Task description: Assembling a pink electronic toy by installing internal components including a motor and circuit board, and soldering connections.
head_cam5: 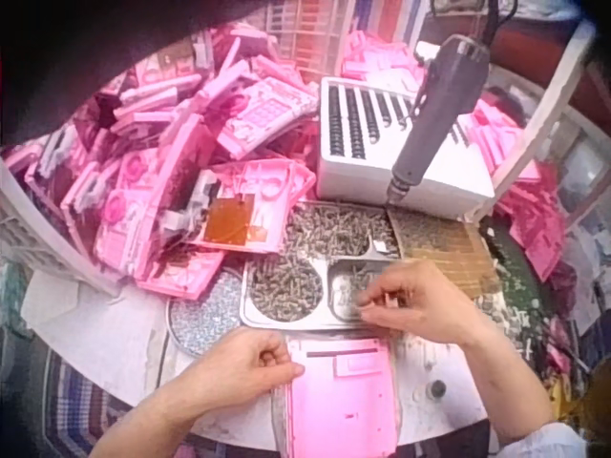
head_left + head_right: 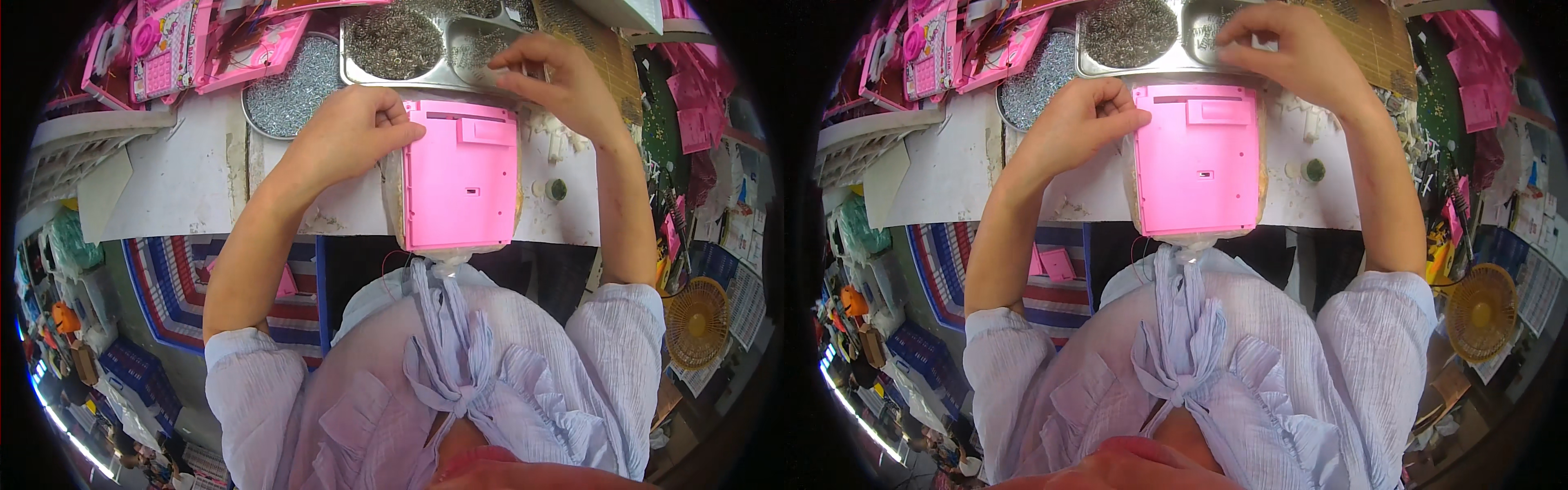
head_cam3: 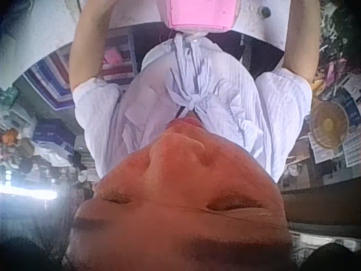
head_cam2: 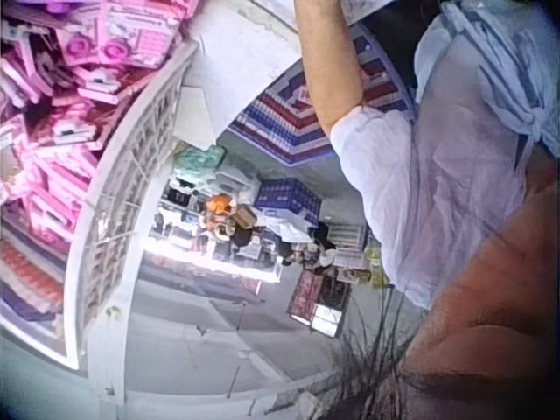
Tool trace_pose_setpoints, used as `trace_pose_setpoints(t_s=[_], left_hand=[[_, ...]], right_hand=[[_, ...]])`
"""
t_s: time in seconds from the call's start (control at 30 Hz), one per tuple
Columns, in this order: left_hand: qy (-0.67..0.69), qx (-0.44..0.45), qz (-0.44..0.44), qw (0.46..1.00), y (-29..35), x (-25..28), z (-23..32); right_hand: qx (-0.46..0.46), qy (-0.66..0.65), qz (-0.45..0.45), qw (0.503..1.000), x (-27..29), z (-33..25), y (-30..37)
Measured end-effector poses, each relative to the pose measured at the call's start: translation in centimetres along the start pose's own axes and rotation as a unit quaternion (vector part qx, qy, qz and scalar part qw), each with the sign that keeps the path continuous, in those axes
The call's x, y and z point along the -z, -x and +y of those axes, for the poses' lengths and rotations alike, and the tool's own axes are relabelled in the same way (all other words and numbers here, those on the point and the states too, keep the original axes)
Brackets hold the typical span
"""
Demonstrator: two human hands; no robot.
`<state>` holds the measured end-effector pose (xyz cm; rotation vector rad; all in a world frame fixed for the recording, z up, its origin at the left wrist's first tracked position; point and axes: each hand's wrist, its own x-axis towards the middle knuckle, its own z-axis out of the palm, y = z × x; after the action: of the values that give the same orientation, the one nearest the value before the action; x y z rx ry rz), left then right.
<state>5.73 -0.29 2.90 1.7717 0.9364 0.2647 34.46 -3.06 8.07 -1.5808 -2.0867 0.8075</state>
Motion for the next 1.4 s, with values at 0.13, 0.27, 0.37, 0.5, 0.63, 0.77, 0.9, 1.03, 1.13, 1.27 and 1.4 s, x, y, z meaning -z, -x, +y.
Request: trace_pose_setpoints(t_s=[0.13,0.27,0.37,0.5,0.63,0.77,0.9,1.03,1.13,1.27,1.4], left_hand=[[0.02,-0.022,0.005,1.0,0.6,0.0,-0.4],[0.059,-0.048,0.056,0.996,2.2,-0.1,-1.3],[0.112,-0.078,0.123,0.983,3.8,-1.2,-1.1],[-0.167,-0.207,0.155,0.951,3.8,-2.3,-0.8],[-0.264,-0.166,0.113,0.943,3.1,-1.8,0.3],[-0.331,-0.163,0.071,0.927,1.8,-1.0,0.4],[-0.393,-0.161,0.029,0.905,1.2,-0.6,1.2],[-0.422,-0.171,0.005,0.89,1.0,-0.4,2.3],[-0.448,-0.149,-0.019,0.881,1.0,-0.5,3.4],[-0.485,-0.129,-0.043,0.864,1.0,-0.7,4.7],[-0.459,-0.145,-0.023,0.876,0.5,-0.5,4.0]], right_hand=[[0.086,0.015,0.013,0.996,-1.3,-1.6,-2.3],[0.155,0.047,0.012,0.987,-2.3,-2.7,-3.0],[0.227,0.044,0.015,0.973,-3.8,-4.8,-2.2],[0.224,0.044,0.024,0.973,-3.9,-4.8,-1.8],[0.216,0.054,0.032,0.974,-2.7,-3.7,-0.8],[0.197,0.04,0.034,0.979,-2.3,-1.4,1.0],[0.169,0.005,0.045,0.985,-2.2,-0.5,2.3],[0.153,-0.011,0.055,0.987,-2.1,0.0,2.7],[0.176,-0.005,0.066,0.982,-2.1,0.4,2.6],[0.167,-0.01,0.065,0.984,-2.0,0.6,2.5],[0.168,0.006,0.053,0.984,-1.3,0.1,2.3]])
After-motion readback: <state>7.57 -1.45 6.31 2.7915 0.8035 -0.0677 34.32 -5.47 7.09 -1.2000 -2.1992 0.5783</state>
